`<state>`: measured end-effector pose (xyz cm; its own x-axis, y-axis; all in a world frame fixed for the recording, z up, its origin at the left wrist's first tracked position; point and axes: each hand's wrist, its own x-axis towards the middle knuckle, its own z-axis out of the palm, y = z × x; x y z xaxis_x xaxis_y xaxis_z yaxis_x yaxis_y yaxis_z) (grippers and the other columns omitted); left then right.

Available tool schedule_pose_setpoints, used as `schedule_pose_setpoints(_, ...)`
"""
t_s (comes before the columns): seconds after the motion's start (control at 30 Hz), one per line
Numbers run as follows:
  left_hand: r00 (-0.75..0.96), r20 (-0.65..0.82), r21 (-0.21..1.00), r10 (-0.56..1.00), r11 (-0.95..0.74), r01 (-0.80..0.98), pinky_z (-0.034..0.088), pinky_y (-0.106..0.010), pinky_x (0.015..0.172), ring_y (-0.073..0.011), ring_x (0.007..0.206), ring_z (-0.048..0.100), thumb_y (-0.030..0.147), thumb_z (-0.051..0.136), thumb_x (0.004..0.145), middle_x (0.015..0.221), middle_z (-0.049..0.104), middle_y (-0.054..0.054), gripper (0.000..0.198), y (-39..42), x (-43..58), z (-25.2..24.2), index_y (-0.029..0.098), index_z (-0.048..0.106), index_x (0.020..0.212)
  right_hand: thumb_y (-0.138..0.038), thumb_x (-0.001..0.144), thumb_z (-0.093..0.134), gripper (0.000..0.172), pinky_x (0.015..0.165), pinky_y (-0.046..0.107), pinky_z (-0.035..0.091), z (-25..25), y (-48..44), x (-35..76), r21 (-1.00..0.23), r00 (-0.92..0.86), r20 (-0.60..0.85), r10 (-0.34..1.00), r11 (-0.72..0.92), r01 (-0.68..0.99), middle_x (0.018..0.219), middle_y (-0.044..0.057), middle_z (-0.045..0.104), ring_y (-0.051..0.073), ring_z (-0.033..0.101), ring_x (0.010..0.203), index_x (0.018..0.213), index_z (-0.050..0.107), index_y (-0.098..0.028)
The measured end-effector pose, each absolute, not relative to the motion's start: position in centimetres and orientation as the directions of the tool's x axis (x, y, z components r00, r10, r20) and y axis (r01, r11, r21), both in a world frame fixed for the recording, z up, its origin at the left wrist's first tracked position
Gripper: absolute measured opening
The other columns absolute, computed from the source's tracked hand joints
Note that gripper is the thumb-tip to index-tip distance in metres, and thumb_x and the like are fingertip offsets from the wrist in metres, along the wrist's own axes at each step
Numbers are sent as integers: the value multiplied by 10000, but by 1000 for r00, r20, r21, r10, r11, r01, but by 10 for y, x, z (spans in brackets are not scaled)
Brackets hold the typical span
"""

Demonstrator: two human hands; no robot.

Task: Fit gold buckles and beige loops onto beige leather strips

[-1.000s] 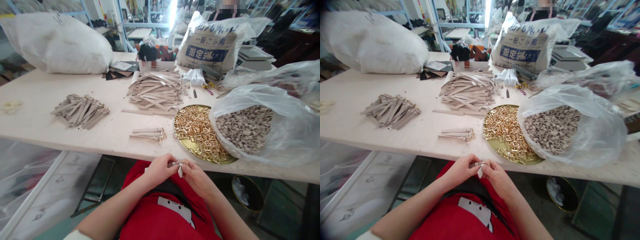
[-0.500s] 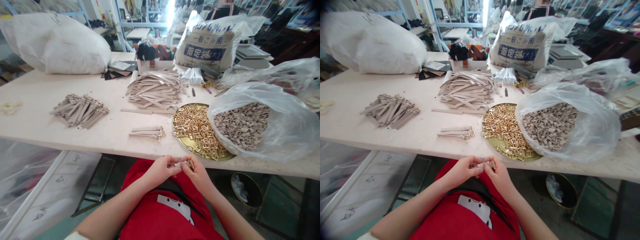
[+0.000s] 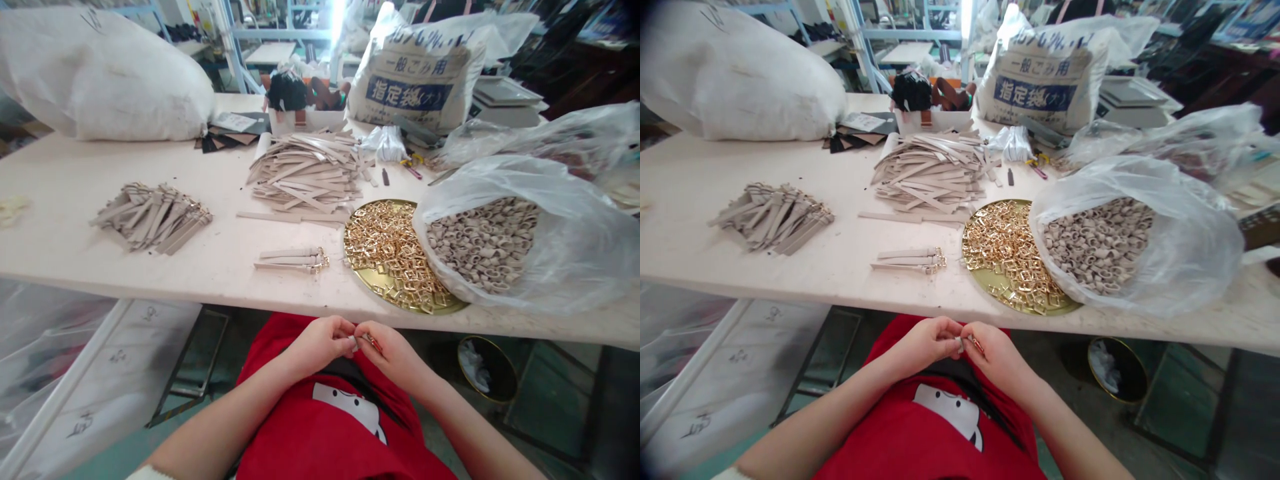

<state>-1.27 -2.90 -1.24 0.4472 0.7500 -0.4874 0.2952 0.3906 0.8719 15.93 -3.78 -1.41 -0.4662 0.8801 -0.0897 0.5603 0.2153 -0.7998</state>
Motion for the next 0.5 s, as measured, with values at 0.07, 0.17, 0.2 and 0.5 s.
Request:
schedule_pose_setpoints(0.07,456,-484,872,747,372,318,471,-264,648,-168,715,620,227,534,705,768,667,-56,241,-30,-12,-14,123,607,910,-260,846,409,157,667,294,415,-17,-40,160,-797,-484,-89,871,229,559,770,34,613,173,556,726,796,544,-199)
schedule_pose_setpoints(0.17,496,-460,888,737,385,251,471,-272,696,-165,756,614,223,529,716,842,665,-72,269,-29,-15,-11,113,593,953,-276,854,395,149,663,289,422,-23,-43,156,-838,-408,-109,906,137,528,771,26,601,164,552,712,831,519,-198)
schedule_pose_setpoints(0.2,520,-445,894,729,392,215,469,-272,715,-162,780,611,218,528,720,877,662,-79,296,-29,-16,-9,109,578,990,-280,854,393,144,657,284,425,-25,-43,154,-855,-366,-118,923,93,510,768,21,594,158,549,703,841,509,-197)
schedule_pose_setpoints(0.5,431,-441,896,787,360,259,457,-243,624,-145,676,603,289,569,707,734,634,-43,355,-27,-15,-13,99,516,1003,-320,838,417,149,626,271,421,-36,-49,144,-920,-177,-136,975,-58,387,730,5,555,155,524,667,824,496,-195)
